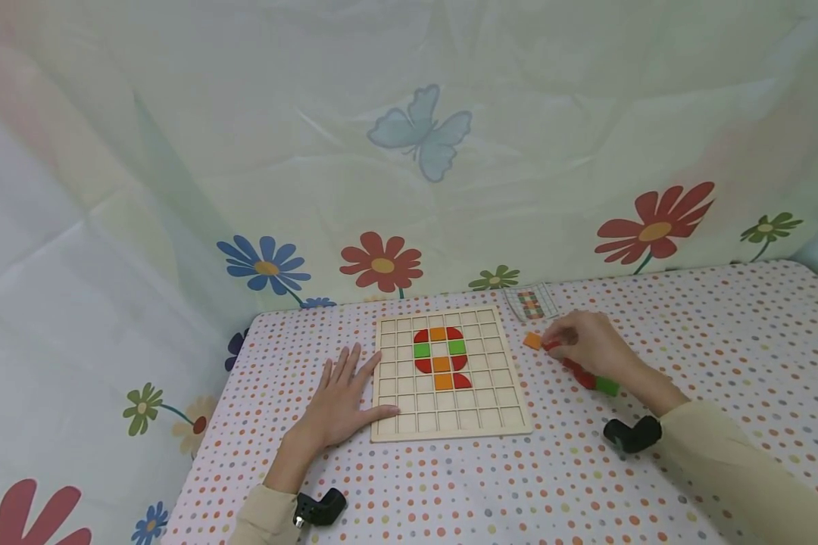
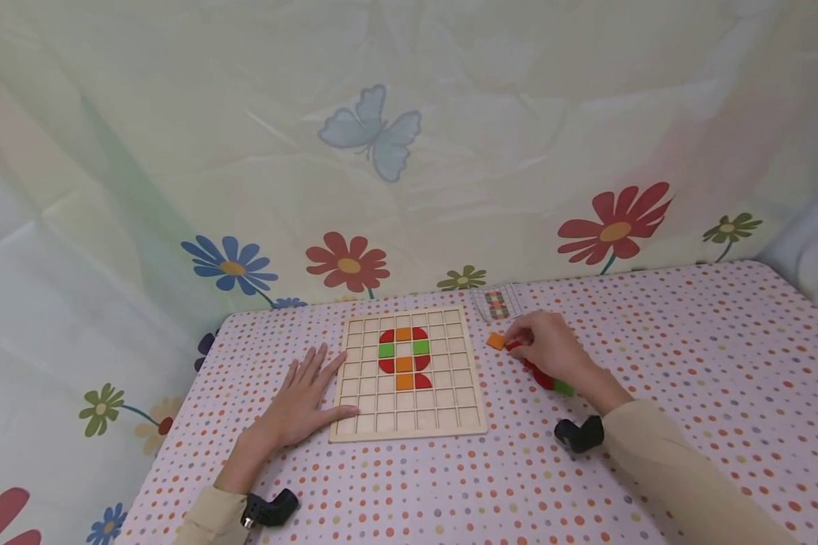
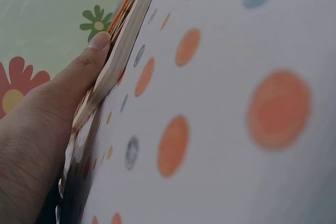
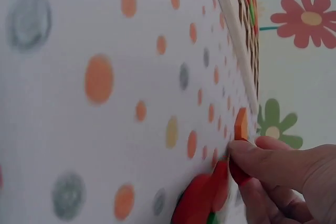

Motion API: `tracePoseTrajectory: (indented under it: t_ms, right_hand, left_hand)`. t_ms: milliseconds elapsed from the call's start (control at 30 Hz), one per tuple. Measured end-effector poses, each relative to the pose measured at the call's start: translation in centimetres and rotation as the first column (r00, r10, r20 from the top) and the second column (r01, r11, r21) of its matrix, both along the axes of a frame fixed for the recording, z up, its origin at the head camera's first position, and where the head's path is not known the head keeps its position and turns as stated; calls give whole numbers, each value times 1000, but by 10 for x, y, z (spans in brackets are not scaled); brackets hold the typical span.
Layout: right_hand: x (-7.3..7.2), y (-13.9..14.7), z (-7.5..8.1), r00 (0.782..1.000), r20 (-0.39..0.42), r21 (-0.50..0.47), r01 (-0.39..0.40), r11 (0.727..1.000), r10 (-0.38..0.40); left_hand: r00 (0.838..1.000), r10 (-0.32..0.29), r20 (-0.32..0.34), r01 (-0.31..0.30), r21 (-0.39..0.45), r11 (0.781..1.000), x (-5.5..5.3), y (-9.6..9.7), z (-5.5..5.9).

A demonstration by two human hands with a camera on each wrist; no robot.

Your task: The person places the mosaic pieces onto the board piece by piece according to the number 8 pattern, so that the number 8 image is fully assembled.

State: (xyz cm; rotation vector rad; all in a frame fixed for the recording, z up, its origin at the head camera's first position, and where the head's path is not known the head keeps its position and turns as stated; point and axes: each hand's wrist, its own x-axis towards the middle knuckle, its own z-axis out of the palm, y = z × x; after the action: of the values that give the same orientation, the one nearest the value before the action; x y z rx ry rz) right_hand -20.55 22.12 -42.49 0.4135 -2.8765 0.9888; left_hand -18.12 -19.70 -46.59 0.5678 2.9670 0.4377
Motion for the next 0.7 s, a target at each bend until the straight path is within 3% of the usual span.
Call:
tracePoseTrajectory:
  t_ms: [233,467,700]
  right_hand:
    - [7,-32,12,993,-14,-67,-114,991,114]
    - [4,-80,21,968,-27,-93,-250,964,249]
    - [0,-111,18,958,4,-155,-281,947,285]
  left_hand:
    - [1000,1,-7,-1,-9,1000,0,-1,-1]
    - [1000,6,19,-6,8,1000,0,-1,0]
    - [1000,9,14,-9,-4,1000,-1,-1,0]
